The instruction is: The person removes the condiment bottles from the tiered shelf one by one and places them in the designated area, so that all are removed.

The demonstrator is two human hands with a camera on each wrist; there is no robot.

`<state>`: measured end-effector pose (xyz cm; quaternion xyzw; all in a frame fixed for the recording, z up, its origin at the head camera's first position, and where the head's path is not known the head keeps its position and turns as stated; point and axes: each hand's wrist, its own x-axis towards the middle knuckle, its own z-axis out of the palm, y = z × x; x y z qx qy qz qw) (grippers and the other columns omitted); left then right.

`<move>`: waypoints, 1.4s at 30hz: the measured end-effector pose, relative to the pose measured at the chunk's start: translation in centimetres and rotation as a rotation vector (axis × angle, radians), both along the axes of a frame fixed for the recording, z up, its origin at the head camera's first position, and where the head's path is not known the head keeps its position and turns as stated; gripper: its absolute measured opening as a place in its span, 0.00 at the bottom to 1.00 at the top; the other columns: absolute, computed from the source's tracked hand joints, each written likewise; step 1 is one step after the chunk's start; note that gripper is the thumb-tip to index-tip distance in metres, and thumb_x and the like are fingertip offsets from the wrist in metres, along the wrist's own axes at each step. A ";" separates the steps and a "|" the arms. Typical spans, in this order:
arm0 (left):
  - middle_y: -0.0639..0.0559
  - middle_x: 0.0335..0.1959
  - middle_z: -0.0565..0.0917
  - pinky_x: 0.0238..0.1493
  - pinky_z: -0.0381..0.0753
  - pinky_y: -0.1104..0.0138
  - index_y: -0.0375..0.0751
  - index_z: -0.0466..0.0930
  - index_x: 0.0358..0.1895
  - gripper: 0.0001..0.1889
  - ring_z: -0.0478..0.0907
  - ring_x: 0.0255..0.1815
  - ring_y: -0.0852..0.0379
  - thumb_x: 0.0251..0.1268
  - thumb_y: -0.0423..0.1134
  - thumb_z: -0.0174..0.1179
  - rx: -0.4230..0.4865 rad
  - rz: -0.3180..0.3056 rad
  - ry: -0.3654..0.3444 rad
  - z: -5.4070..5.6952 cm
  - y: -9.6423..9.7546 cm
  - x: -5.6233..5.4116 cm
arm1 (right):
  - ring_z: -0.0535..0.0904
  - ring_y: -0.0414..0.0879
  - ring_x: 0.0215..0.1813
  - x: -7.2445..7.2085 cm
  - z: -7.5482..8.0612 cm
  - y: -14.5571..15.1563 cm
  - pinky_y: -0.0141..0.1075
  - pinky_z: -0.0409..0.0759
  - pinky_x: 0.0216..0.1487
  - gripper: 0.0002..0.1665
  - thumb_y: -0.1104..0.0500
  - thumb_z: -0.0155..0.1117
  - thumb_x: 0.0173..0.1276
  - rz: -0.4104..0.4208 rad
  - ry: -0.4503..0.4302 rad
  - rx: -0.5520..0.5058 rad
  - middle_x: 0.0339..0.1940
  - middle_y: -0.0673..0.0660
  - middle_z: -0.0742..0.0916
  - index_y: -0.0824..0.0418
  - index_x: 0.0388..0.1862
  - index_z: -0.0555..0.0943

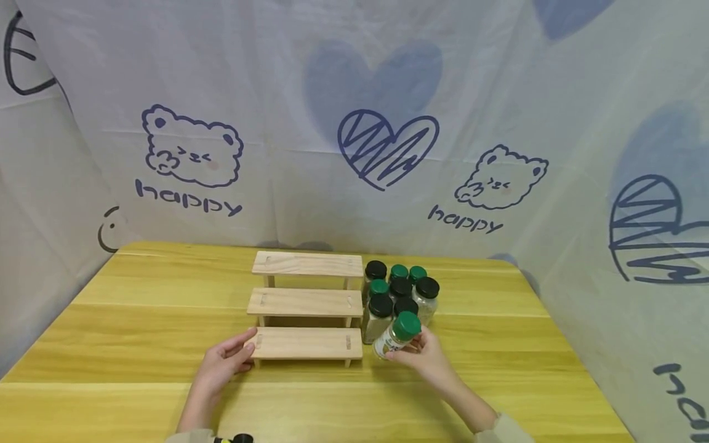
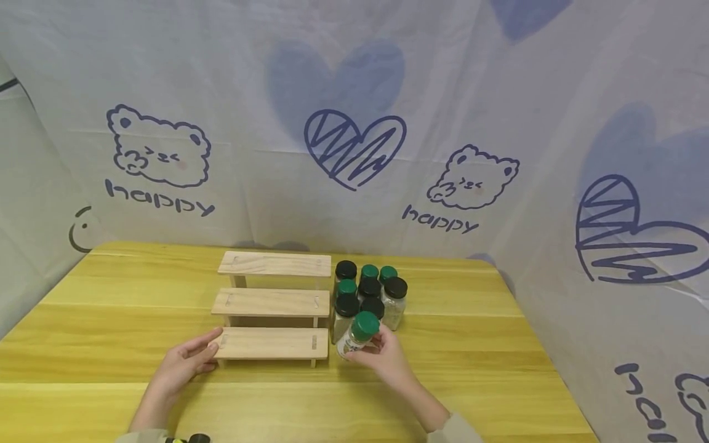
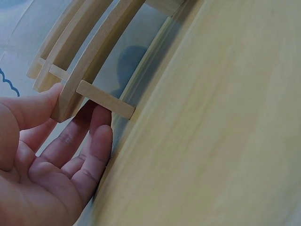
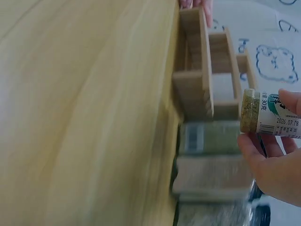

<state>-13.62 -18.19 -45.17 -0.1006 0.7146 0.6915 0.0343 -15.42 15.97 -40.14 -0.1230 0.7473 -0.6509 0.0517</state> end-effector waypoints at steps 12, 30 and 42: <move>0.33 0.62 0.61 0.40 0.77 0.67 0.31 0.63 0.61 0.23 0.75 0.38 0.63 0.63 0.33 0.53 0.012 -0.006 0.003 0.0 -0.1 0.0 | 0.74 0.49 0.47 0.0 -0.7 4.6 0.39 0.74 0.48 0.27 0.72 0.66 0.49 -0.076 -0.031 0.111 0.46 0.68 0.78 0.77 0.49 0.69; 0.35 0.62 0.62 0.40 0.77 0.68 0.31 0.63 0.61 0.23 0.74 0.40 0.65 0.64 0.34 0.53 0.010 0.000 -0.002 0.0 0.0 0.0 | 0.77 0.52 0.43 -3.1 -2.4 6.7 0.32 0.74 0.40 0.25 0.73 0.67 0.46 -0.275 0.006 0.255 0.41 0.66 0.81 0.76 0.46 0.73; 0.35 0.62 0.62 0.40 0.77 0.68 0.31 0.63 0.61 0.23 0.75 0.38 0.66 0.63 0.34 0.54 0.014 0.005 -0.003 -0.1 0.0 0.0 | 0.77 0.49 0.36 -4.7 -3.1 6.1 0.31 0.75 0.32 0.24 0.72 0.68 0.46 -0.313 0.005 0.279 0.37 0.64 0.81 0.74 0.44 0.74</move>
